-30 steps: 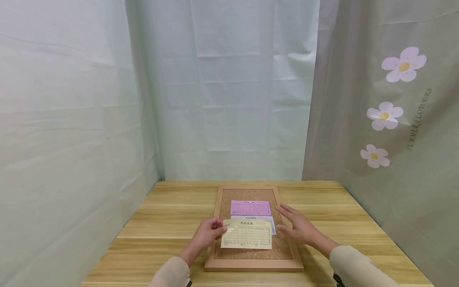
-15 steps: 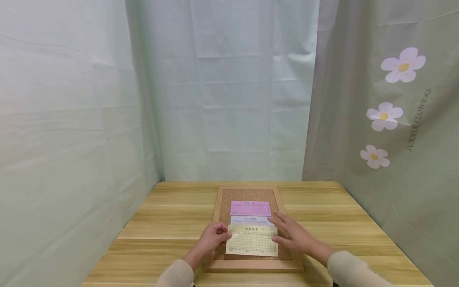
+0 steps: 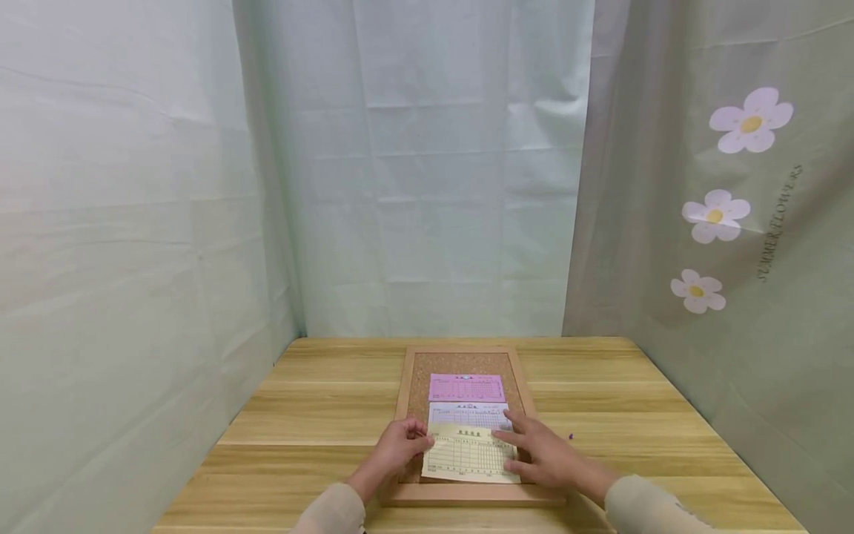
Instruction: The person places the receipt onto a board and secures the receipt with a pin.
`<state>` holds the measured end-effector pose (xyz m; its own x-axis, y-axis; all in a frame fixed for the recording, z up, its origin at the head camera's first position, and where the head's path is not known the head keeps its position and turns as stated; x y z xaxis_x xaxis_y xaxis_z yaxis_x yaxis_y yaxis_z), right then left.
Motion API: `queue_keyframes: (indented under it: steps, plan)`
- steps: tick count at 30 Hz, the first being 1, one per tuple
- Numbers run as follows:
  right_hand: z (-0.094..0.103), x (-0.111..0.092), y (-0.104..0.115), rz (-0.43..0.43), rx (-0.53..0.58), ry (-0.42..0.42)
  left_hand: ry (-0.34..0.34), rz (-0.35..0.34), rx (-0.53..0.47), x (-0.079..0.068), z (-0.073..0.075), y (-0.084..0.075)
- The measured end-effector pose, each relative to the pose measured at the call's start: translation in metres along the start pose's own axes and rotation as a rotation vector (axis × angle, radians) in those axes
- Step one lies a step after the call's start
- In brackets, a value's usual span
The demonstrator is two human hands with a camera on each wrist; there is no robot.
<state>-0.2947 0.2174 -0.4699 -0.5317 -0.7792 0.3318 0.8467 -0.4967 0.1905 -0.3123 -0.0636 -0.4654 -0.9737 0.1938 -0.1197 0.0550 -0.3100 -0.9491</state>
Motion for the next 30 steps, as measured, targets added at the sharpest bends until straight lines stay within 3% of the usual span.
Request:
queue_keyframes:
  steps: [18, 30]
  plan:
    - [-0.010, -0.005, -0.002, -0.062, 0.011, 0.087, 0.002, 0.000, 0.041, 0.000, -0.001, 0.005]
    - [-0.011, -0.006, -0.002, -0.057, 0.030, 0.079, -0.090, -0.036, 0.142, 0.002, 0.009, 0.004]
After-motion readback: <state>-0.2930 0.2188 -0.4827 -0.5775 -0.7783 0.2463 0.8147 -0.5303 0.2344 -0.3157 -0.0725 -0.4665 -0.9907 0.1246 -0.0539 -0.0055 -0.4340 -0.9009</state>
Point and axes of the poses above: each hand's wrist, its own x-axis towards the middle knuckle, its own z-axis out of the back of the hand, y = z × x, the point moved 4 cm from there along x, towards the middle knuckle, and after that the axes turned 14 degrees about z, right-handed, at the moved point
